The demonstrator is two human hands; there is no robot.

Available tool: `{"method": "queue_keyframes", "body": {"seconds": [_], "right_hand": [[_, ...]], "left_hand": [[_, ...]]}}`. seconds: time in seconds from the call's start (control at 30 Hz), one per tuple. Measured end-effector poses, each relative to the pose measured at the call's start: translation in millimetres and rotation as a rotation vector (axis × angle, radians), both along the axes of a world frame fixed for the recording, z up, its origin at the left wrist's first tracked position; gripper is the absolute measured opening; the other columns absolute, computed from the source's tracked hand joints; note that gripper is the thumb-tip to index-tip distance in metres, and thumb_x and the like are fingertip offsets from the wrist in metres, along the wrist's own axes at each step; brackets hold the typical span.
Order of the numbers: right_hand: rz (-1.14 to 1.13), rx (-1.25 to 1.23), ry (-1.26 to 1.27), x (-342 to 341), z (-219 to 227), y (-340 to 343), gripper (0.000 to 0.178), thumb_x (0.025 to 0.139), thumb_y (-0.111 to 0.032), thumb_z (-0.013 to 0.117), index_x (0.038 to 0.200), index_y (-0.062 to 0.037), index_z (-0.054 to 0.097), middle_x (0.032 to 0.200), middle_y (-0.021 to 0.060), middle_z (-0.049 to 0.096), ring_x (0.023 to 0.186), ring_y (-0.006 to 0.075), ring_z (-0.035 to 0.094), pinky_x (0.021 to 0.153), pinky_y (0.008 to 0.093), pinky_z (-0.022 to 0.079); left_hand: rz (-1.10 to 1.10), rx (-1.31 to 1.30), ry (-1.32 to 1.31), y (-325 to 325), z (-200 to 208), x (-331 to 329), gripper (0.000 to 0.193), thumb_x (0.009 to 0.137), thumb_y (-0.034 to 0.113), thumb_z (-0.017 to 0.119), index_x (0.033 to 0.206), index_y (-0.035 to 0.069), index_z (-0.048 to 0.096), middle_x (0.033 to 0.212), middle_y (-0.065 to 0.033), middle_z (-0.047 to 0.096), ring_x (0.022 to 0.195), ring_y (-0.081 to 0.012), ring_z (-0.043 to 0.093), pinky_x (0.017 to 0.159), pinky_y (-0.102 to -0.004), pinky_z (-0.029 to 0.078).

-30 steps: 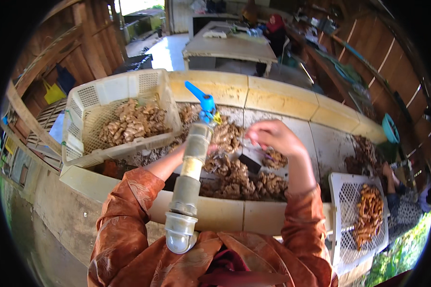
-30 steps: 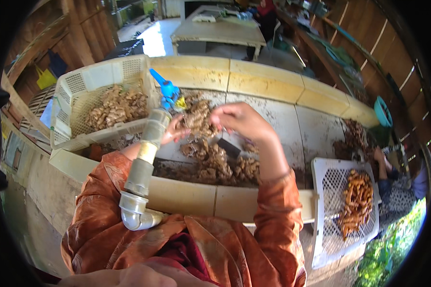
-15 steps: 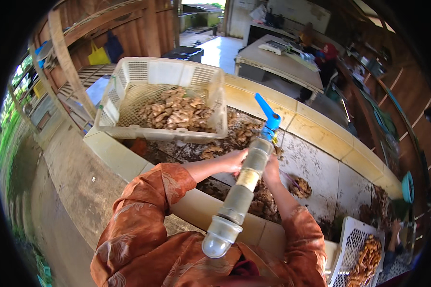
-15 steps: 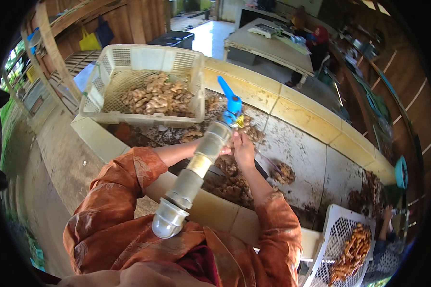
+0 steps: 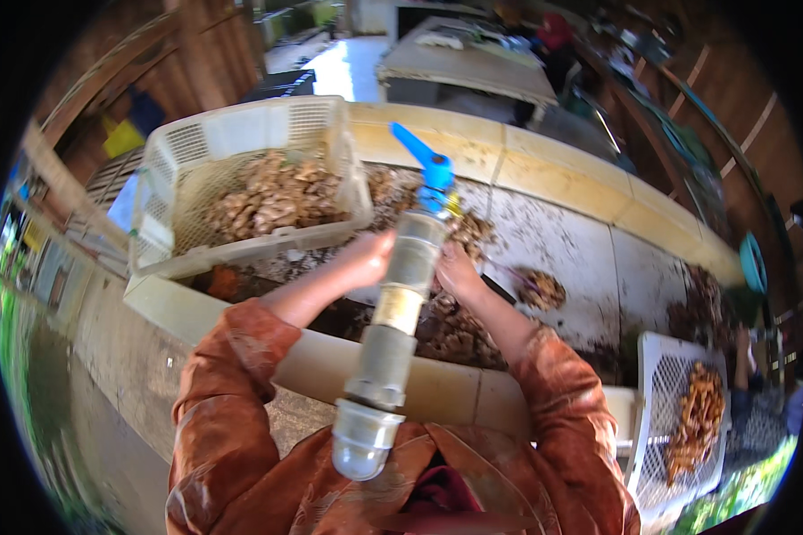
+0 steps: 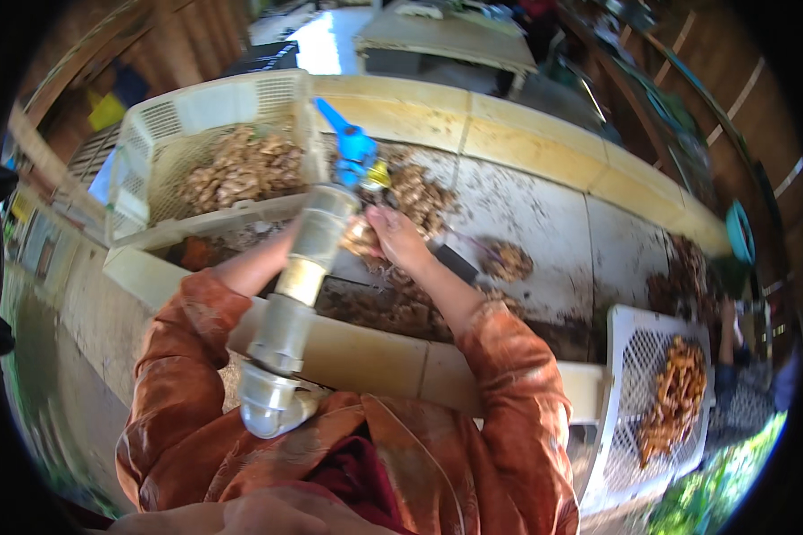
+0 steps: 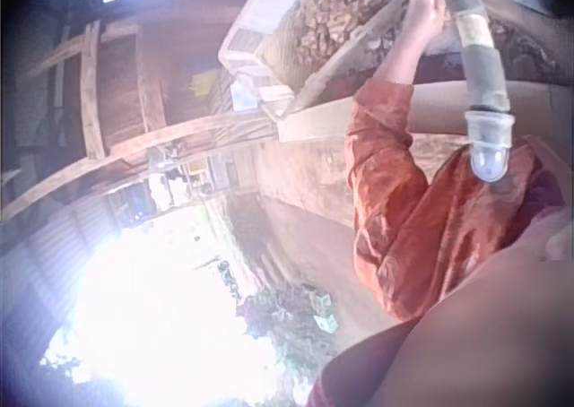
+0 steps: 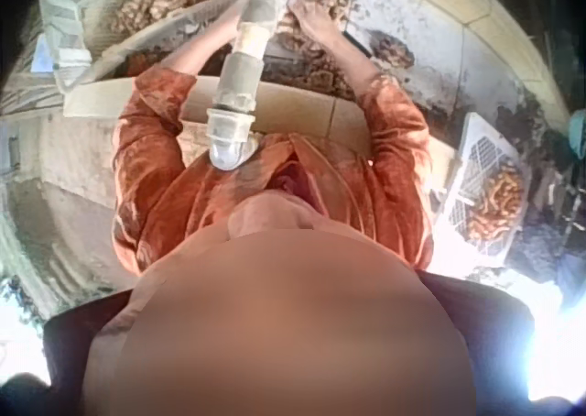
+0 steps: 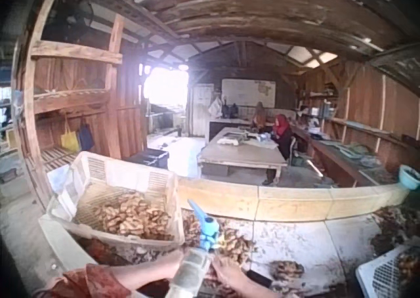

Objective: The person washes root vegetables under running water at a tiled sink, scrubbing them by hand and placing the cleaned pieces into a white plastic basket. The person repeats this process for multiple items, occasionally adjusting the pile of vegetables on the sink surface.

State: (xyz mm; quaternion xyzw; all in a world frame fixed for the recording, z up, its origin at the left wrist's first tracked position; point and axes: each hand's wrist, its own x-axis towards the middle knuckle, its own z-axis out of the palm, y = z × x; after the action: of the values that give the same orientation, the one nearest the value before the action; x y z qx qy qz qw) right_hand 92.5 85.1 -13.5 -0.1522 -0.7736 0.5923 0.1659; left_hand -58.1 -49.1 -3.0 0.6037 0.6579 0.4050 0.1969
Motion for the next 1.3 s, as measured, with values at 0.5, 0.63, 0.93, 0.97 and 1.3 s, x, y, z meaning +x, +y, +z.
{"method": "queue_keyframes", "body": {"seconds": [0.5, 0.63, 0.93, 0.97, 1.3], "right_hand": [[0.106, 0.674, -0.496, 92, -48, 144, 0.021, 0.078, -0.022, 0.055, 0.090, -0.0073, 0.066, 0.083, 0.0118, 0.066, 0.075, 0.0309, 0.062, 0.071, 0.0377, 0.047], [0.112, 0.823, -0.690, 84, -52, 126, 0.043, 0.073, -0.013, 0.059, 0.116, -0.0110, 0.053, 0.110, 0.0161, 0.057, 0.098, 0.0319, 0.056, 0.084, 0.0382, 0.046], [0.372, 0.751, -0.836, 91, -57, 107, 0.078, 0.060, -0.017, 0.073, 0.130, -0.0119, 0.038, 0.128, 0.0208, 0.041, 0.113, 0.0353, 0.047, 0.091, 0.0393, 0.043], [0.379, 0.761, -0.831, 90, -60, 109, 0.080, 0.059, -0.018, 0.074, 0.131, -0.0116, 0.038, 0.129, 0.0210, 0.039, 0.113, 0.0357, 0.047, 0.091, 0.0388, 0.044], [-0.057, 0.124, -0.444, 78, -23, 106, 0.082, 0.076, -0.018, 0.062, 0.142, -0.0129, 0.014, 0.104, 0.0160, 0.055, 0.079, 0.0180, 0.056, 0.070, 0.0300, 0.047]], "left_hand": [[0.164, 0.087, 1.019, -2, 110, -92, 0.029, 0.082, 0.020, 0.058, 0.108, 0.009, 0.056, 0.096, -0.0170, 0.062, 0.089, -0.0309, 0.059, 0.079, -0.0378, 0.044], [-0.510, -0.130, 0.536, 50, 33, -5, 0.032, 0.076, 0.001, 0.052, 0.106, 0.008, 0.060, 0.109, -0.0082, 0.060, 0.103, -0.0263, 0.055, 0.089, -0.0362, 0.044], [-0.470, -0.336, 0.583, 102, -49, 41, 0.023, 0.082, 0.013, 0.059, 0.104, 0.008, 0.054, 0.098, -0.0107, 0.061, 0.089, -0.0269, 0.060, 0.077, -0.0380, 0.047], [-0.390, -0.325, 0.458, 101, -47, 37, 0.022, 0.082, 0.014, 0.059, 0.102, 0.007, 0.054, 0.095, -0.0102, 0.061, 0.086, -0.0241, 0.060, 0.075, -0.0359, 0.046], [-0.070, -0.134, -1.232, 58, -20, 30, 0.034, 0.091, 0.032, 0.050, 0.114, 0.009, 0.043, 0.087, -0.0074, 0.053, 0.058, -0.0154, 0.051, 0.059, -0.0279, 0.044]]}}
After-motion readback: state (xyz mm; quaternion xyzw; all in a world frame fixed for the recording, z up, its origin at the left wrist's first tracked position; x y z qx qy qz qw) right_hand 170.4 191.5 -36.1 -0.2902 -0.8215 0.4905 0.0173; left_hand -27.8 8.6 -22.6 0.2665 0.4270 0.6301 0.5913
